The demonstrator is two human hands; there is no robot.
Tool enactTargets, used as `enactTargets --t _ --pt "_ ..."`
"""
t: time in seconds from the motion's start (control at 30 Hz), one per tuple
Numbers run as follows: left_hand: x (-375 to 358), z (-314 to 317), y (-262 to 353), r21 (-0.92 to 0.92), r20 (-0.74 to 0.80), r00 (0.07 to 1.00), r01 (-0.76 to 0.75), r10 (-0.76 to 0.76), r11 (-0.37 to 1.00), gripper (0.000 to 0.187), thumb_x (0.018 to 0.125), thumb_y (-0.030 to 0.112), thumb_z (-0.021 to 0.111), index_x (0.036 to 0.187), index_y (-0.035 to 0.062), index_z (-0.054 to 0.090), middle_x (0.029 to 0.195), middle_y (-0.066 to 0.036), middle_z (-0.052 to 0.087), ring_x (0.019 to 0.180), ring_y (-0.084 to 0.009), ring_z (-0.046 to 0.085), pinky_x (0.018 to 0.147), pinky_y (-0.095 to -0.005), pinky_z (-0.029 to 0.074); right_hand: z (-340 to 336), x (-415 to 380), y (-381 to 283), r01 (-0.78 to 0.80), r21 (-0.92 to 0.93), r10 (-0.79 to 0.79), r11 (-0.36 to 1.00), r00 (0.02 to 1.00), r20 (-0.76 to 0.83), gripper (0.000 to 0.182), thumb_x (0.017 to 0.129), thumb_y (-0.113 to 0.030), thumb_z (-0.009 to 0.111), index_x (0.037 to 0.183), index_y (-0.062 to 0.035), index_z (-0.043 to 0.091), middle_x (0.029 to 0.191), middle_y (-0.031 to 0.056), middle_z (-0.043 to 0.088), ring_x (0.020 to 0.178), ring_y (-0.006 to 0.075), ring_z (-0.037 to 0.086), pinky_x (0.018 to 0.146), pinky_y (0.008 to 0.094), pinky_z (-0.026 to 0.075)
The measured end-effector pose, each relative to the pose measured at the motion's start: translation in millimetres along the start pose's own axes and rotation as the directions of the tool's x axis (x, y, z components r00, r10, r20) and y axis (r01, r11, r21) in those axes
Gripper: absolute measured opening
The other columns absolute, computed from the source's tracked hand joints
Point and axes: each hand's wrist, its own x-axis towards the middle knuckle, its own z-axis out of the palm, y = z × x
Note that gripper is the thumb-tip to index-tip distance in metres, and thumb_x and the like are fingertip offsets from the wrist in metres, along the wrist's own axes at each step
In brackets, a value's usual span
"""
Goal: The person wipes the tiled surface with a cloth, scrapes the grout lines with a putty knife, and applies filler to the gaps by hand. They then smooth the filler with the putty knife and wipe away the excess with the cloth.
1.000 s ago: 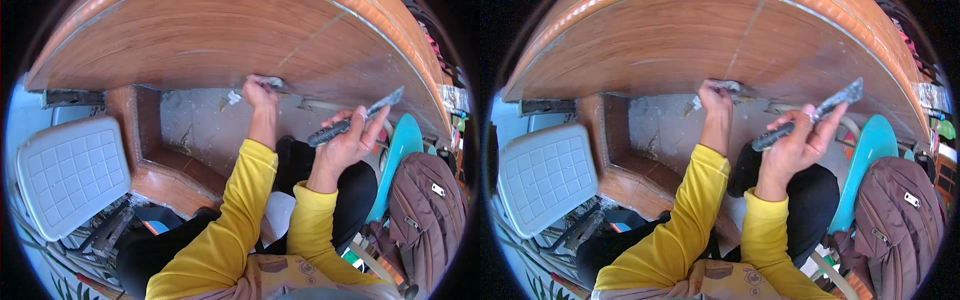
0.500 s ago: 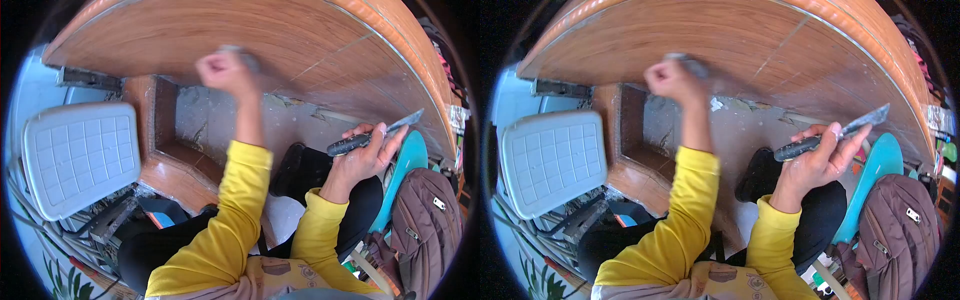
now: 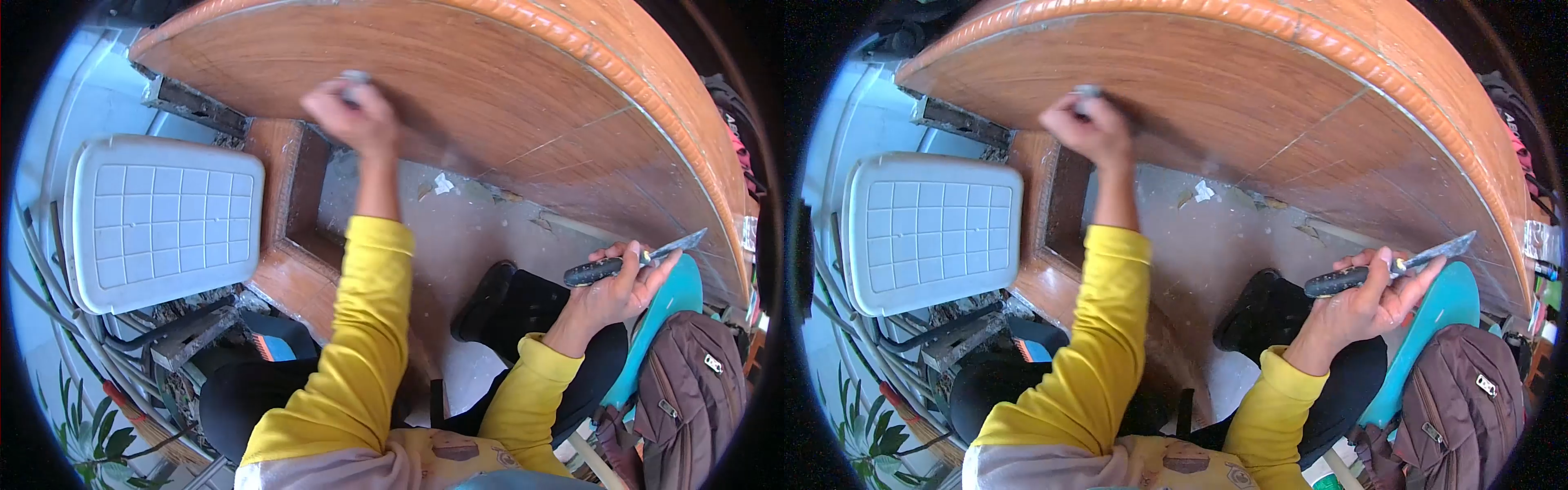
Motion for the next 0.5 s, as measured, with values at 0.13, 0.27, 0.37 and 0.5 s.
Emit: enactTargets --t 0.13,0.27,0.37,0.5 --pt "82.4 -1.3 -8.6 -0.032 -0.222 0.951 0.215 -0.217 0.976 0.004 0.079 0.002 0.051 0.080 -0.0018 0.050 0.085 -0.012 0.047 0.073 -0.0243 0.047 0.066 -0.0359 0.039 6.9 -5.0 -3.3 0.003 0.055 -0.003 0.998 1.000 0.010 0.066 0.088 0.003 0.056 0.149 -0.0012 0.029 0.090 0.0051 0.052 0.060 0.0098 0.051 0.046 0.0241 0.050" --pt "60.5 9.3 60.7 -0.069 -0.094 0.995 0.011 -0.017 0.998 0.002 0.077 0.001 0.052 0.079 -0.0006 0.050 0.079 -0.016 0.049 0.073 -0.0326 0.048 0.069 -0.0437 0.040 22.1 -14.3 -2.8 -0.054 0.056 0.054 0.997 0.998 0.014 0.066 0.088 0.004 0.057 0.148 -0.0016 0.031 0.089 0.0054 0.053 0.060 0.0098 0.052 0.046 0.0243 0.050" --pt "-3.7 15.4 119.7 -0.241 0.145 0.986 0.113 -0.080 0.964 0.007 0.073 0.000 0.054 0.079 0.0012 0.052 0.078 -0.017 0.047 0.076 -0.0330 0.049 0.068 -0.0420 0.042 37.1 -25.0 -7.0 -0.080 0.068 0.077 0.994 0.996 0.046 0.066 0.088 0.004 0.057 0.148 -0.0017 0.031 0.089 0.0059 0.055 0.061 0.0100 0.054 0.046 0.0244 0.050" --pt "-11.5 14.0 108.7 -0.289 0.187 0.974 0.176 -0.125 0.941 0.009 0.072 0.002 0.055 0.081 0.0019 0.054 0.083 -0.018 0.050 0.082 -0.0342 0.050 0.075 -0.0430 0.043 50.8 -27.6 -22.1 0.000 0.076 -0.009 0.997 0.992 0.128 0.066 0.088 0.003 0.058 0.148 -0.0012 0.031 0.091 0.0065 0.057 0.064 0.0104 0.056 0.049 0.0252 0.051"
